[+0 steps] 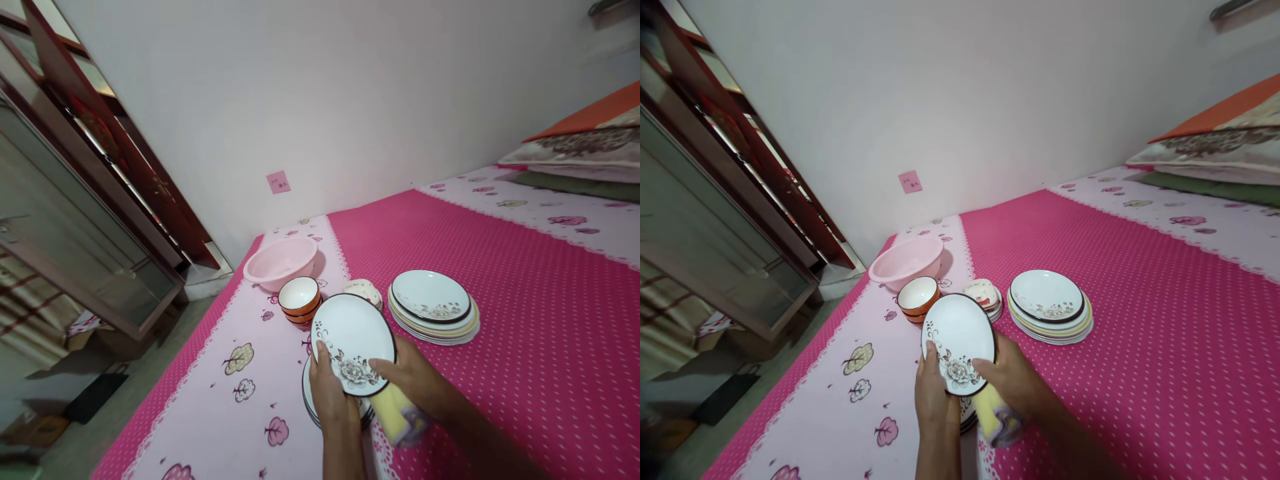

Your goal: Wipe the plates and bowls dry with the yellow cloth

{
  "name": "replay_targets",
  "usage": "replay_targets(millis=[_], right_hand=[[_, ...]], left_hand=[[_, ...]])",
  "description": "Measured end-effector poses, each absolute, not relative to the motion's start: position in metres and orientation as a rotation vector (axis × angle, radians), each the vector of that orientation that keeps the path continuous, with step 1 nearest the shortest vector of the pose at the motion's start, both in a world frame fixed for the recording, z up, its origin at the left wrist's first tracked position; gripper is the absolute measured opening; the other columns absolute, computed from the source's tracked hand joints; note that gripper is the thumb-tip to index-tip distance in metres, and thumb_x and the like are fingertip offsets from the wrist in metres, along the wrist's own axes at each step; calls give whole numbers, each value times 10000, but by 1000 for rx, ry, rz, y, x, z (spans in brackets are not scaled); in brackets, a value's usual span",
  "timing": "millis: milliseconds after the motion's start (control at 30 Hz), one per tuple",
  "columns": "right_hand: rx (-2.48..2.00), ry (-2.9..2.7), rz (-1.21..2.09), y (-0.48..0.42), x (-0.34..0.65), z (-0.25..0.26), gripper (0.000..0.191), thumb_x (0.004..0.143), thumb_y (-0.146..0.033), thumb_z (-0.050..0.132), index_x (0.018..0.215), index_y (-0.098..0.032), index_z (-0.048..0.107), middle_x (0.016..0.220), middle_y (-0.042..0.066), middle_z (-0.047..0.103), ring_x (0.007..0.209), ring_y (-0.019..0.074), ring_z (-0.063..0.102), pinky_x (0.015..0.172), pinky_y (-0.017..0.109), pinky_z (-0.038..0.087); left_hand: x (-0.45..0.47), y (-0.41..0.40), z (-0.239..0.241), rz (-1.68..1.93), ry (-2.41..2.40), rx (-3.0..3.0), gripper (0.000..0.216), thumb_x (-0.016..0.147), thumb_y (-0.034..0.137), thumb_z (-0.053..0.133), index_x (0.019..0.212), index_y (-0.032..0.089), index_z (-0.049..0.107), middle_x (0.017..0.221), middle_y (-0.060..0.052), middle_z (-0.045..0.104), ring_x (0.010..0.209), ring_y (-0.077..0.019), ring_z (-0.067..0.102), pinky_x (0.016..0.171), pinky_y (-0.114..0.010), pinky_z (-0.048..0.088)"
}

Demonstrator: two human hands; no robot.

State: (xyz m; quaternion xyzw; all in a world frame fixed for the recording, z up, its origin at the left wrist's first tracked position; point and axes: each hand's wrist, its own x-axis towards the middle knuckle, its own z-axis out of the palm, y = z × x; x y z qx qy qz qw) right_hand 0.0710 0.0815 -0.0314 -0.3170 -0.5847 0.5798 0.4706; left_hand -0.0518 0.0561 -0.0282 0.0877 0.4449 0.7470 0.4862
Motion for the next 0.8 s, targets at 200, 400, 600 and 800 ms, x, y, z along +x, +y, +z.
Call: replay_targets(millis=[200,400,600,800], right_hand=[[-1009,-1556,821,88,88,-32,513,826,-252,576,1327,-150,623,1234,137,743,1146,299,691,1017,486,550],[-1057,-1780,34,78,75,-50,390,959,-170,470,1344,-182,535,1103,137,714,1033,276,706,852,425,624],[-1045,-1935,-391,63,65,-37,476,949,-181,482,1414,-78,468,1180,232,689,1092,365,663,879,517,614],[-984,-2062,-193,58,92,-13,603,880,-112,508,1478,-177,462,1323,167,652,1229,337,618,1008,521,560]], left_hand=[[-46,51,-28,1817,1437,782,619,941,407,673,1509,254,481,1626,-106,446,1503,-269,403,1209,-386,358],[-14,34,-9,1615,1141,996,723,915,461,706,1548,225,447,1590,-132,500,1458,-287,472,1187,-370,388],[-16,30,-9,1661,1020,726,568,938,478,679,1434,219,578,1416,-121,671,1333,-299,604,1144,-415,453],[-28,37,-8,1706,629,338,383,935,323,695,1294,189,704,1273,-136,752,1269,-299,660,1115,-419,507]])
